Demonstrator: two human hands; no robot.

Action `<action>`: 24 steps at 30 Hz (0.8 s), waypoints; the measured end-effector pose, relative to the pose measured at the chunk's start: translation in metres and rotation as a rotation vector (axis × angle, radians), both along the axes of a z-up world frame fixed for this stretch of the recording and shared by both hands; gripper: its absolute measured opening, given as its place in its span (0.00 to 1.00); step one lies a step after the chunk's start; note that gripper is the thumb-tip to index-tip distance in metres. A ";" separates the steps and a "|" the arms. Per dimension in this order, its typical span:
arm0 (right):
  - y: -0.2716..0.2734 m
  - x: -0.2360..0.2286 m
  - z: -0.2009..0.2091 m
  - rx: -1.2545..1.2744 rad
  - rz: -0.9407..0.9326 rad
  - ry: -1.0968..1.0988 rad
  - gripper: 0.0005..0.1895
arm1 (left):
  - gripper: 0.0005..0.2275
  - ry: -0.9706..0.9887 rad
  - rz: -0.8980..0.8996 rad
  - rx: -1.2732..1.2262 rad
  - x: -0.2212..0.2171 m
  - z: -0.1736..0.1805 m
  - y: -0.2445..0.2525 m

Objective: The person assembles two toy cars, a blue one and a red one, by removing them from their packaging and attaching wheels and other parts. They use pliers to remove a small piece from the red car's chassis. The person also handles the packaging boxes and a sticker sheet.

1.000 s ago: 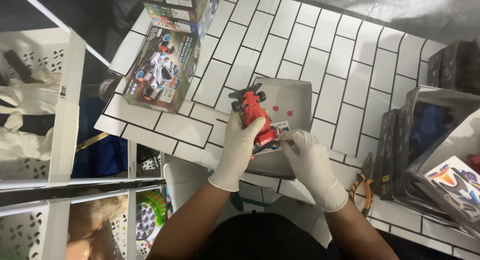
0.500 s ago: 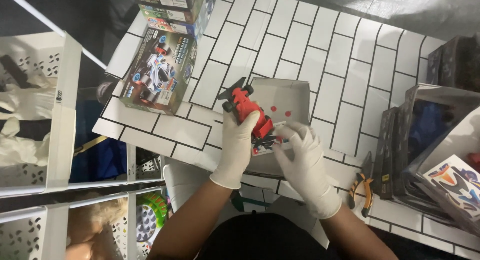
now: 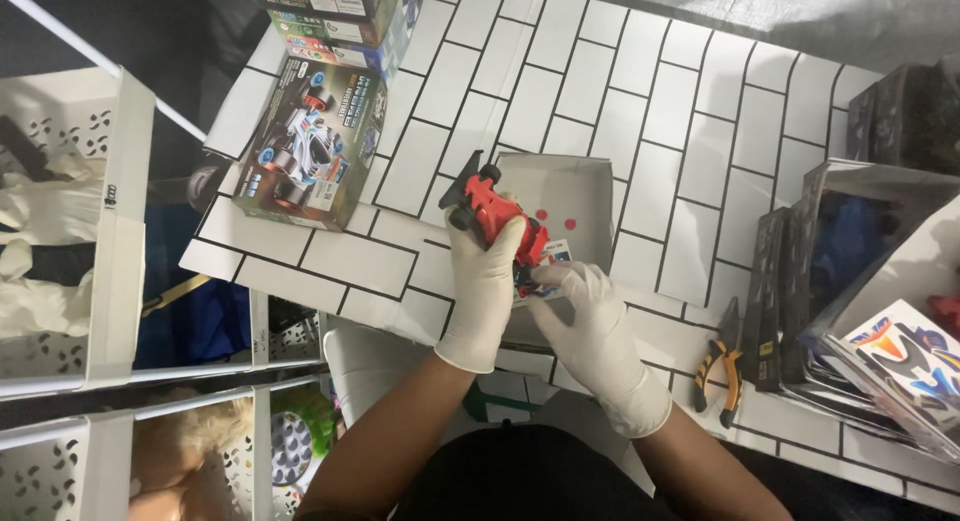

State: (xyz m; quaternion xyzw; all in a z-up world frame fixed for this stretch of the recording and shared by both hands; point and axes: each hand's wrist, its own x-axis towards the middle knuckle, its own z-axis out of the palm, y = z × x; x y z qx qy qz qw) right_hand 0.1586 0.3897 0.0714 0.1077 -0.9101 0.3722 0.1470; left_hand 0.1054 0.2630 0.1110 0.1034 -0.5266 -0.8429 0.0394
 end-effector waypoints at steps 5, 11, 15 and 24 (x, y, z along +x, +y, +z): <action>-0.004 -0.001 -0.013 -0.004 -0.042 -0.053 0.12 | 0.26 -0.018 0.016 0.025 -0.001 0.006 0.004; -0.004 -0.001 0.035 -0.124 -0.062 -0.055 0.29 | 0.23 -0.025 -0.014 -0.123 0.002 0.012 -0.006; -0.002 -0.009 0.030 -0.243 0.029 -0.056 0.40 | 0.24 0.031 -0.089 -0.208 0.012 0.026 -0.002; 0.000 -0.015 0.030 -0.274 -0.029 -0.194 0.22 | 0.22 0.205 -0.157 -0.225 0.005 -0.014 -0.004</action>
